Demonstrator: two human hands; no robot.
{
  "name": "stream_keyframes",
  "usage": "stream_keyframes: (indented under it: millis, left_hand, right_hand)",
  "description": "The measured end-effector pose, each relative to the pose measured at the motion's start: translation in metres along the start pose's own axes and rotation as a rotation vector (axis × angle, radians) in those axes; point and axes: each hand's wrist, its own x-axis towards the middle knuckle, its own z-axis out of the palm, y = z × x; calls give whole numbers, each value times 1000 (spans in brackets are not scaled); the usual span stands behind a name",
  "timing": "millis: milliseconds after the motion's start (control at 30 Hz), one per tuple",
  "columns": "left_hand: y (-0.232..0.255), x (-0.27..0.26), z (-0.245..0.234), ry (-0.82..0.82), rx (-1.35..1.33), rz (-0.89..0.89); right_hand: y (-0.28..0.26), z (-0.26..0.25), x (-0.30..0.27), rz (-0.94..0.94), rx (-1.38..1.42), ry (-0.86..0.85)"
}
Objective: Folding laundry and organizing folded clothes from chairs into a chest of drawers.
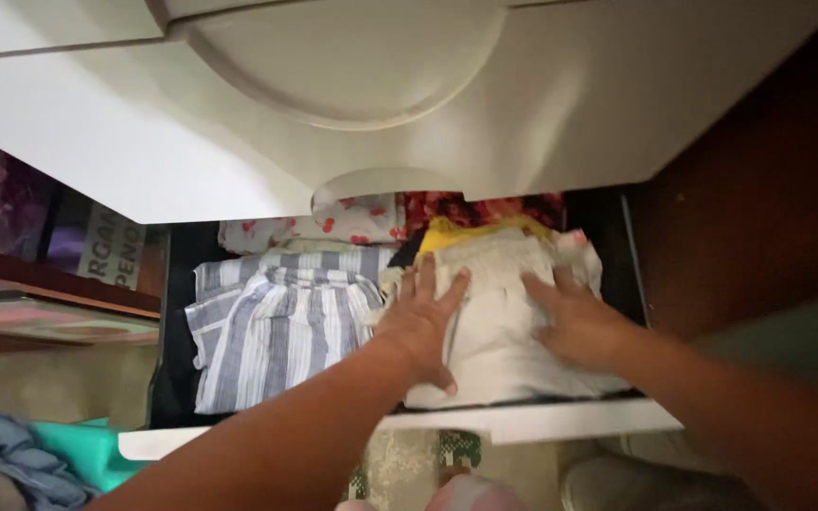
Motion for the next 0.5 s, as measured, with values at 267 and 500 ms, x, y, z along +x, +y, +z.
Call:
stream_keyframes:
  millis: [267,500]
  left_hand:
    - [-6,39,39,51,43,-56]
    - [8,7,9,10,117,-96]
  right_hand:
    - [21,28,28,-68,40,-13]
    - [7,4,6,28,-36,-28]
